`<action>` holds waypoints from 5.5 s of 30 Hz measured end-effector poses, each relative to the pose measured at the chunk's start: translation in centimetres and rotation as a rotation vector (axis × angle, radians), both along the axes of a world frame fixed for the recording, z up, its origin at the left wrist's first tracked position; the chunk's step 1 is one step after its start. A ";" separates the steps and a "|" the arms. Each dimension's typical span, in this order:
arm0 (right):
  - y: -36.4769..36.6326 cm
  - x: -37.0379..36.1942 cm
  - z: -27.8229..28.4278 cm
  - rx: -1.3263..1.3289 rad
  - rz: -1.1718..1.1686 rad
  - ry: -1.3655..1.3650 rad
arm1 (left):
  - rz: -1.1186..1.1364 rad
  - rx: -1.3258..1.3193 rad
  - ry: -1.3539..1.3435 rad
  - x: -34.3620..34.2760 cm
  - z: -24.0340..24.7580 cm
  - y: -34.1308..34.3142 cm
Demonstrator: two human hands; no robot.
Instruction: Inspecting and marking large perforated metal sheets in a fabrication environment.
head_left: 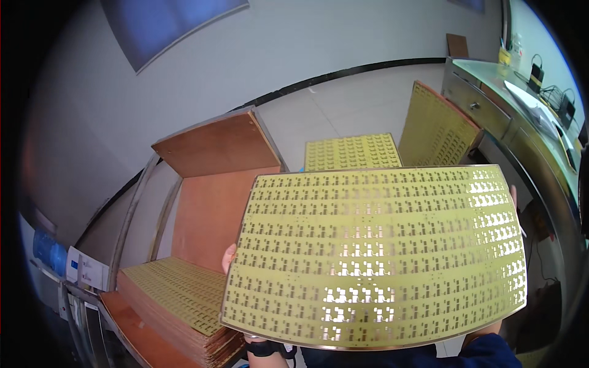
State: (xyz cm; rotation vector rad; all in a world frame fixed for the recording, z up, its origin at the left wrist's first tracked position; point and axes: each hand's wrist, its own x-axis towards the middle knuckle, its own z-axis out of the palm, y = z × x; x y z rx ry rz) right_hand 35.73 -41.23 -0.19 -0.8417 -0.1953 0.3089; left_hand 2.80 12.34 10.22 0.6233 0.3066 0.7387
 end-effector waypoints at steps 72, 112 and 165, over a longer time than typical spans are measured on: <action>23.0 -5.1 10.6 0.014 0.593 -0.018 | 0.394 0.182 0.336 -2.9 0.8 -10.8; 18.7 -3.5 9.0 0.205 0.279 0.093 | 0.368 0.116 0.298 0.0 3.3 -12.4; 8.3 9.1 -0.4 0.430 0.118 0.122 | 0.063 0.151 -0.126 5.1 -14.3 -20.9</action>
